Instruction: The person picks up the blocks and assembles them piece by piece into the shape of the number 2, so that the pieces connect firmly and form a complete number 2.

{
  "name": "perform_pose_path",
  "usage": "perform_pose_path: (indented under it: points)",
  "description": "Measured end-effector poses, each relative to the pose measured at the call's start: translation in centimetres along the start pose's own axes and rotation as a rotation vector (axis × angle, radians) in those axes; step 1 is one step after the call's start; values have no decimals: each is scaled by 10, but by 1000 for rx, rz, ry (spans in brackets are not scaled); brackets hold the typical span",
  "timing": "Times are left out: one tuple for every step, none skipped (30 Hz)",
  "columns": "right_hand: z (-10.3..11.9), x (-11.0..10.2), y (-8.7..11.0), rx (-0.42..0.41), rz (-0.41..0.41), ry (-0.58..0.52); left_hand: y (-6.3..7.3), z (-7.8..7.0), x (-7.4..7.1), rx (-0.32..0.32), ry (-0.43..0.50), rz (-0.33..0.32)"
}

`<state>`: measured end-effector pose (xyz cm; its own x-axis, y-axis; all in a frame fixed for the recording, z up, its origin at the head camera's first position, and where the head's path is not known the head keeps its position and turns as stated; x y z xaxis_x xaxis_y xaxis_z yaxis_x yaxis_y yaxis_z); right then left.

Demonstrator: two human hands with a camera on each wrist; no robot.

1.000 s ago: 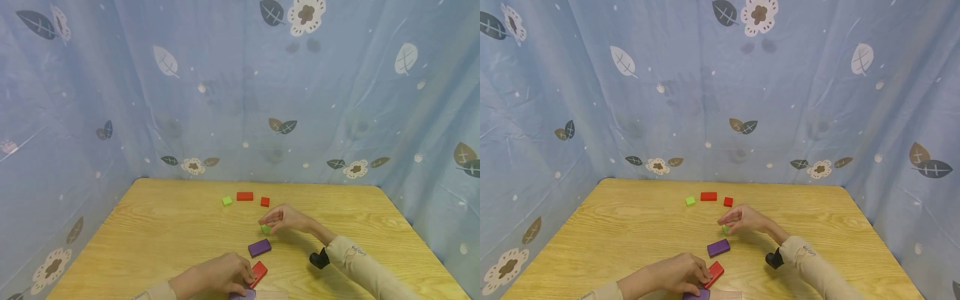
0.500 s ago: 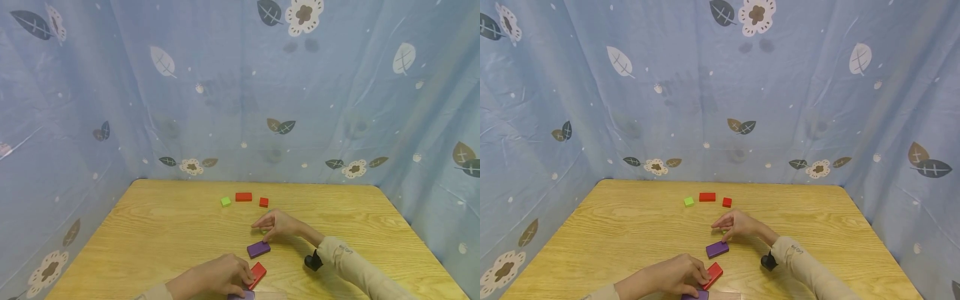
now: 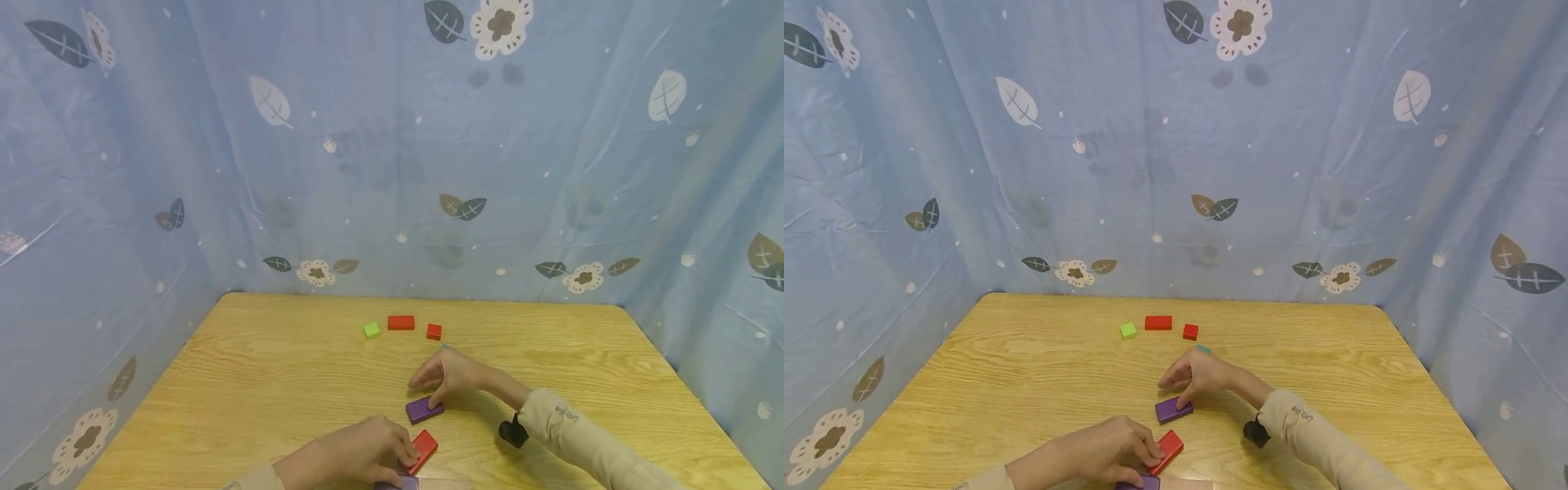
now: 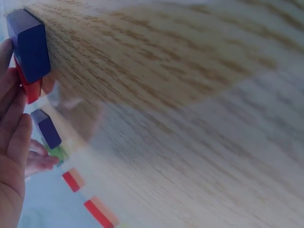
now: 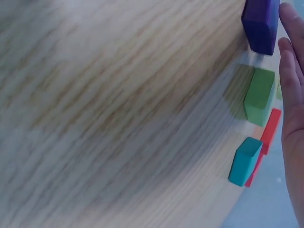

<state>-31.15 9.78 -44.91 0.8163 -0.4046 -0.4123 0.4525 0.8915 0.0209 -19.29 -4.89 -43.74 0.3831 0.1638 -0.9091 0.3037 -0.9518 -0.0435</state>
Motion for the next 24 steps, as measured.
perform_pose_path:
  points:
    - [1,2,0,10,9,-7,0,0,0,1,1,-2]
    - [1,3,0,20,19,-9,0,0,0,2,1,-2]
    - [2,4,0,28,25,-9,0,0,1,1,1,-2]
    - [2,6,0,40,28,-7,0,0,1,-1,0,-2]
    - [3,6,0,49,29,3,0,0,1,-3,0,-1]
    - [3,7,1,54,32,10,0,0,1,-6,0,1]
    - [4,8,1,54,33,29,0,0,1,-10,-2,6]
    - [5,9,2,53,37,51,0,0,1,-14,-4,10]
    - [5,9,2,47,44,80,-1,0,0,-18,-4,15]
    - [5,10,3,40,52,107,-1,0,0,-22,-6,20]
    - [5,11,4,32,62,130,-1,0,0,-27,-6,24]
    - [6,12,4,22,70,151,-1,0,-1,-30,-8,27]
    - [6,13,5,11,76,171,-1,0,-1,-33,-9,28]
    - [5,13,5,6,78,189,-1,0,-1,-33,-11,27]
    - [5,14,6,1,79,199,-1,0,-1,-32,-13,26]
    - [4,14,7,-2,79,199,-1,0,-1,-30,-15,24]
    - [4,14,8,-3,75,197,-1,0,-1,-27,-16,22]
    - [3,15,10,-2,70,191,-1,0,-1,-22,-18,19]
    - [2,15,11,-1,64,181,-1,0,0,-19,-18,17]
    - [1,15,13,-1,58,174,-1,0,0,-14,-18,16]
    - [0,15,14,-7,50,167,-1,0,0,-13,-16,15]
    - [0,15,16,-12,40,159,-1,0,1,-11,-12,15]
    - [-1,15,17,-20,30,153,-2,0,1,-8,-10,15]
    - [-1,14,19,-30,22,151,-2,1,1,-6,-10,15]
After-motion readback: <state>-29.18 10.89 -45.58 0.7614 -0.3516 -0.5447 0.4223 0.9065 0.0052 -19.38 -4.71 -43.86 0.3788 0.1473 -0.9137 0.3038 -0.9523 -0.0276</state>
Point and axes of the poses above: each hand's wrist, its own y-axis away from the middle knuckle, its own x-axis out of the palm, z = x × y, the point moved 5 cm from there along -y, towards the middle knuckle, and after that the axes turned 4 degrees about z, right-handed, at the moved point
